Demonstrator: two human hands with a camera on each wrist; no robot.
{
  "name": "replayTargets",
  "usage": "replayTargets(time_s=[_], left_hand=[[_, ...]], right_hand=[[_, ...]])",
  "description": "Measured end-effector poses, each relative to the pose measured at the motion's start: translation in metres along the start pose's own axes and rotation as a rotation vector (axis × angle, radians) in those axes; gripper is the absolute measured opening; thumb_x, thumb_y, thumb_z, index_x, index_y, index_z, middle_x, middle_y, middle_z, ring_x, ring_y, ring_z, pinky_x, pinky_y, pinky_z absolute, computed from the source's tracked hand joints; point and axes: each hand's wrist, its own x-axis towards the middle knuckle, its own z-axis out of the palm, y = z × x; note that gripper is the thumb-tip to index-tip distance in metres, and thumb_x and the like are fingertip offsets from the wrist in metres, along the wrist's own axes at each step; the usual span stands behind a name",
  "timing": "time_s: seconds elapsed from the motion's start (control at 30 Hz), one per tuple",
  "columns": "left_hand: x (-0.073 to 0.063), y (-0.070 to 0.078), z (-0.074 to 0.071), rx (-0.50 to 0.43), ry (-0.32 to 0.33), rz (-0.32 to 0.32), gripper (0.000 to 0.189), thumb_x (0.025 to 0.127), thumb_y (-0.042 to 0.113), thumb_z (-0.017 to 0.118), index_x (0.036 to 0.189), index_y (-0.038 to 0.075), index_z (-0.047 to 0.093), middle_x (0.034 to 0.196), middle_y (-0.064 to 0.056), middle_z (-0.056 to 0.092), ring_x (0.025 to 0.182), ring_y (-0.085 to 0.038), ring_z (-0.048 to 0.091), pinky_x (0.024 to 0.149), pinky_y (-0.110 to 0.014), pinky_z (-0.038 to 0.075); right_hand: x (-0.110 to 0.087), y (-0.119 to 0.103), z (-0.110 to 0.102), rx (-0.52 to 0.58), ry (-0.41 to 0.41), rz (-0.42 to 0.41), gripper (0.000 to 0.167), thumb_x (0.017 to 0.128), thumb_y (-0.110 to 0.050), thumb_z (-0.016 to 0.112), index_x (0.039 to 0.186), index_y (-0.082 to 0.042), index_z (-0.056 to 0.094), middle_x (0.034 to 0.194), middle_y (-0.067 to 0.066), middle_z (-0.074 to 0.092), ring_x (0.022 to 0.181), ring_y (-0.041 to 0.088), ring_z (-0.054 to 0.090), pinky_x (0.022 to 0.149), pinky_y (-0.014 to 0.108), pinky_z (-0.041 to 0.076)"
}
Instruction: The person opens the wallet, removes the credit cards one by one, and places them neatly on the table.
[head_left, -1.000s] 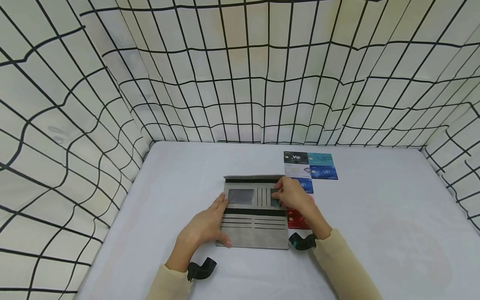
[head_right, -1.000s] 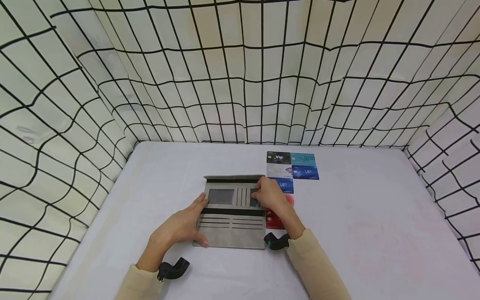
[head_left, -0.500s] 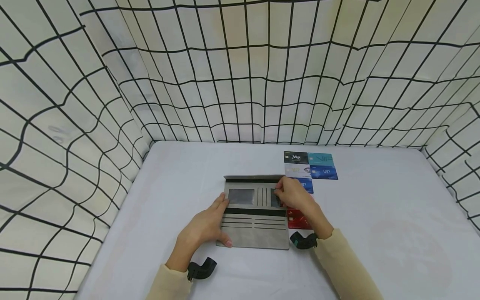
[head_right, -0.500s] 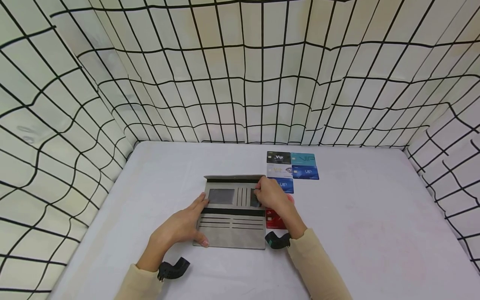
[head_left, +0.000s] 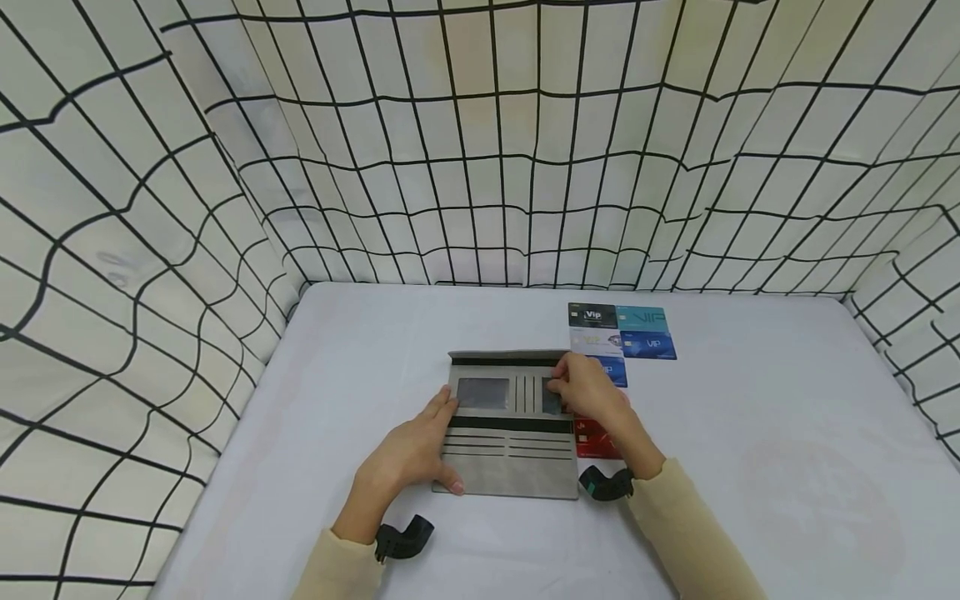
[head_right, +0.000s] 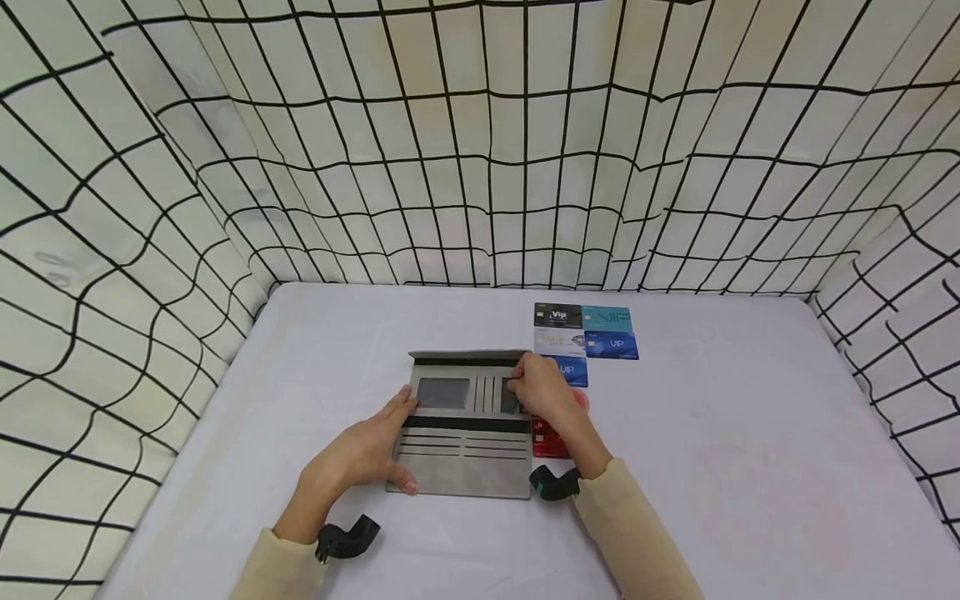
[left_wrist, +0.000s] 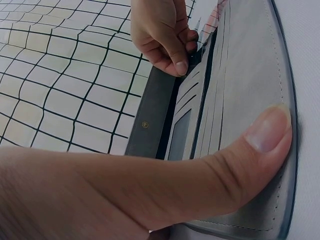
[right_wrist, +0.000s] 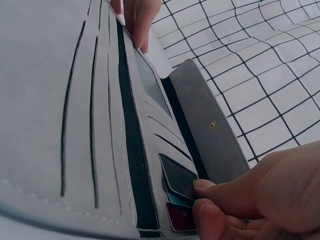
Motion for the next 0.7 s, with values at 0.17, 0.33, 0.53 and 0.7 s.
replayTargets(time_s=[0.17,0.33,0.53,0.7], left_hand=[[0.0,0.0,0.0,0.001,0.004,0.002,0.122,0.056,0.033,0.099,0.153,-0.002,0.034,0.167,-0.016,0.022,0.144,-0.037,0.042,0.107,-0.052,0.047],[0.001,0.0,0.001,0.006,0.006,0.001,0.122,0.055,0.033,0.099,0.153,-0.002,0.034,0.167,-0.017,0.022,0.144,-0.037,0.042,0.107,-0.051,0.047],[0.001,0.002,0.001,0.009,0.002,-0.003,0.122,0.055,0.032,0.099,0.153,-0.002,0.034,0.167,-0.017,0.022,0.144,-0.038,0.043,0.106,-0.052,0.048],[0.001,0.002,0.0,0.011,0.0,-0.002,0.122,0.056,0.033,0.098,0.153,-0.003,0.034,0.167,-0.017,0.022,0.145,-0.037,0.042,0.106,-0.051,0.048]], right_hand=[[0.0,0.003,-0.005,-0.026,-0.015,0.008,0.016,0.096,-0.011,0.066,0.107,0.001,0.065,0.084,0.01,0.069,0.065,0.015,0.065,0.06,0.027,0.053],[-0.002,0.006,-0.015,-0.03,-0.037,0.014,0.016,0.095,-0.012,0.068,0.105,0.0,0.066,0.088,0.012,0.07,0.069,0.017,0.064,0.064,0.027,0.054],[-0.003,0.011,-0.027,-0.035,-0.061,-0.002,0.013,0.092,-0.01,0.071,0.098,0.0,0.066,0.085,0.012,0.067,0.068,0.018,0.061,0.062,0.026,0.054],[-0.002,0.014,-0.034,-0.039,-0.086,0.001,0.014,0.092,-0.011,0.071,0.098,0.001,0.066,0.085,0.012,0.066,0.068,0.018,0.061,0.064,0.026,0.055]])
